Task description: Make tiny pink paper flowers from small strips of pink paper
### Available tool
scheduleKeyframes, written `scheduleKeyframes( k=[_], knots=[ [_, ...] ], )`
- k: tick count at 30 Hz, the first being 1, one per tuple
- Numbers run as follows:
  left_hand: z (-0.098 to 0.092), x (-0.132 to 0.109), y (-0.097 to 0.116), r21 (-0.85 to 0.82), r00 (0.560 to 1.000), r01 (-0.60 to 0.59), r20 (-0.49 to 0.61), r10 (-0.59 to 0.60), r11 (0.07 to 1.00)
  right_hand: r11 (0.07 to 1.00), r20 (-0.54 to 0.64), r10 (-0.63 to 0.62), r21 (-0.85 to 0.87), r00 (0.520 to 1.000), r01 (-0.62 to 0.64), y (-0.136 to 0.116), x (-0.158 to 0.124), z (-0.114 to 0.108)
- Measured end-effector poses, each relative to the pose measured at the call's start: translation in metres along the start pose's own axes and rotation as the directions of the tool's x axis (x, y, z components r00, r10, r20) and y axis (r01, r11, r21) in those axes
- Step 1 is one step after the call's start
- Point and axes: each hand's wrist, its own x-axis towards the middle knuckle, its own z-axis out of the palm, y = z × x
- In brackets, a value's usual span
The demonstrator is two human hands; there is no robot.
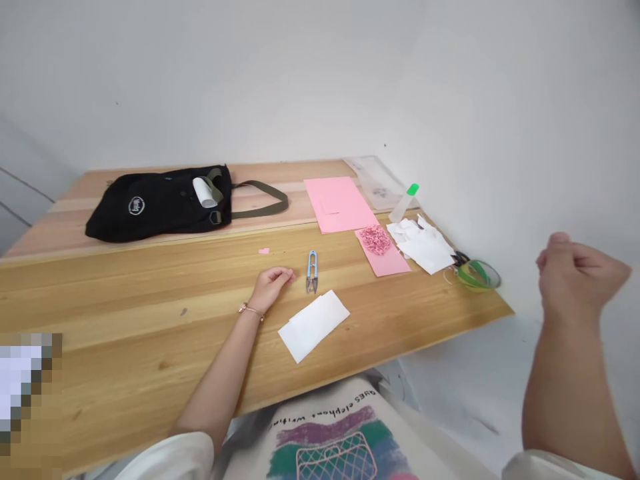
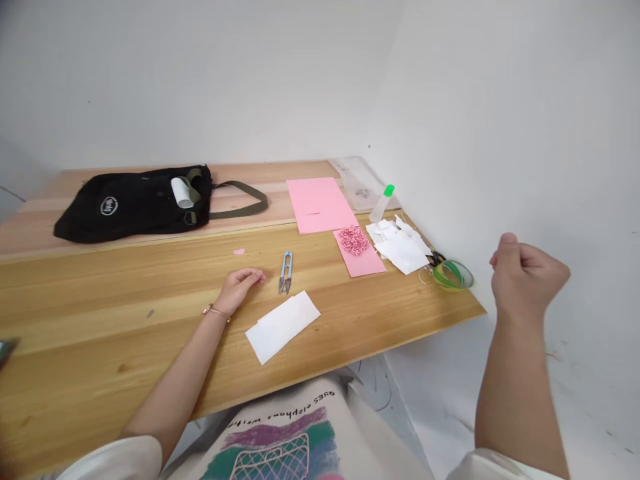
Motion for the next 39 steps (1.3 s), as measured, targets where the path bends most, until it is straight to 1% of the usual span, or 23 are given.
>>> scheduleKeyframes(
  k=[1,3,4,7,10,11,12,13,14,15,16,17,18,19,20,21,23,26,29,31,32,36,39],
  knots=[
    [0.001,0.0,0.0,0.009,1.0,-0.005,0.003,0.005,1.0,1.0,0.016,0.026,0.009,1.0,-0.026,0.002,-0.001,-0.003],
    [0.002,0.0,0.0,0.025,1.0,-0.018,0.017,0.017,1.0,0.996,0.0,0.079,0.032,0.997,-0.079,0.006,-0.005,-0.007],
    [0.002,0.0,-0.001,0.032,1.0,-0.024,0.019,0.023,0.999,0.994,0.011,0.103,0.031,0.995,-0.103,0.007,-0.008,-0.007],
    [0.003,0.0,-0.003,0.045,1.0,-0.024,0.015,0.024,0.999,0.987,0.063,0.158,0.023,0.985,-0.16,0.003,-0.016,0.001],
    [0.004,-0.001,-0.003,0.05,1.0,-0.024,0.007,0.023,0.998,0.977,0.211,0.2,0.029,0.957,-0.211,-0.012,-0.031,0.025],
    [0.004,-0.002,-0.002,0.047,1.0,-0.024,0.003,0.024,0.999,0.98,0.302,0.172,0.042,0.938,-0.194,-0.021,-0.038,0.038],
    [0.004,-0.002,-0.002,0.038,1.0,-0.026,-0.003,0.026,0.999,0.986,0.399,0.104,0.076,0.911,-0.146,-0.03,-0.048,0.053],
    [0.004,-0.003,-0.001,0.025,1.0,-0.027,-0.007,0.027,0.999,0.988,0.507,0.004,0.13,0.862,-0.081,-0.042,-0.059,0.071],
    [0.003,-0.003,0.0,0.007,1.0,-0.029,-0.011,0.029,1.0,0.983,0.605,-0.076,0.177,0.793,-0.041,-0.054,-0.071,0.091],
    [0.003,-0.004,0.001,-0.016,0.999,-0.031,-0.014,0.031,0.999,0.976,0.674,-0.154,0.218,0.723,0.005,-0.067,-0.086,0.113],
    [0.002,-0.004,0.001,-0.042,0.999,-0.034,-0.018,0.033,0.999,0.968,0.735,-0.224,0.245,0.64,0.057,-0.081,-0.101,0.135],
    [0.001,-0.004,0.002,-0.069,0.999,-0.036,-0.022,0.035,0.997,0.953,0.785,-0.296,0.28,0.544,0.115,-0.095,-0.117,0.157],
    [0.0,-0.004,0.003,-0.098,0.999,-0.038,-0.028,0.035,0.995,0.918,0.828,-0.394,0.34,0.4,0.203,-0.109,-0.132,0.177],
    [-0.001,-0.004,0.003,-0.126,0.999,-0.037,-0.035,0.033,0.991,0.894,0.838,-0.443,0.383,0.319,0.234,-0.121,-0.147,0.196],
    [-0.002,-0.004,0.004,-0.154,0.999,-0.034,-0.04,0.029,0.987,0.873,0.838,-0.477,0.417,0.264,0.253,-0.133,-0.161,0.212],
    [-0.003,-0.003,0.004,-0.181,0.999,-0.029,-0.044,0.022,0.983,0.856,0.837,-0.5,0.439,0.221,0.274,-0.142,-0.172,0.226],
    [-0.004,-0.003,0.005,-0.225,0.999,-0.015,-0.044,0.005,0.974,0.833,0.836,-0.523,0.46,0.166,0.308,-0.156,-0.188,0.246],
    [-0.005,-0.002,0.006,-0.282,0.999,0.009,-0.03,-0.019,0.959,0.804,0.829,-0.55,0.492,0.105,0.333,-0.164,-0.199,0.263],
    [-0.006,-0.001,0.006,-0.359,0.999,0.037,-0.003,-0.04,0.932,0.774,0.814,-0.579,0.529,0.049,0.347,-0.166,-0.201,0.271],
    [-0.006,-0.001,0.006,-0.373,0.999,0.048,0.007,-0.049,0.926,0.761,0.809,-0.587,0.542,0.023,0.355,-0.167,-0.202,0.273],
    [-0.007,-0.001,0.006,-0.371,0.999,0.053,0.009,-0.053,0.927,0.757,0.809,-0.587,0.54,0.021,0.368,-0.167,-0.202,0.274],
    [-0.007,0.0,0.007,-0.385,0.998,0.068,0.009,-0.07,0.921,0.729,0.803,-0.595,0.514,0.047,0.453,-0.162,-0.204,0.275],
    [-0.007,0.0,0.007,-0.408,0.997,0.067,0.005,-0.071,0.911,0.713,0.795,-0.605,0.517,0.041,0.474,-0.156,-0.204,0.273]
  ],
)
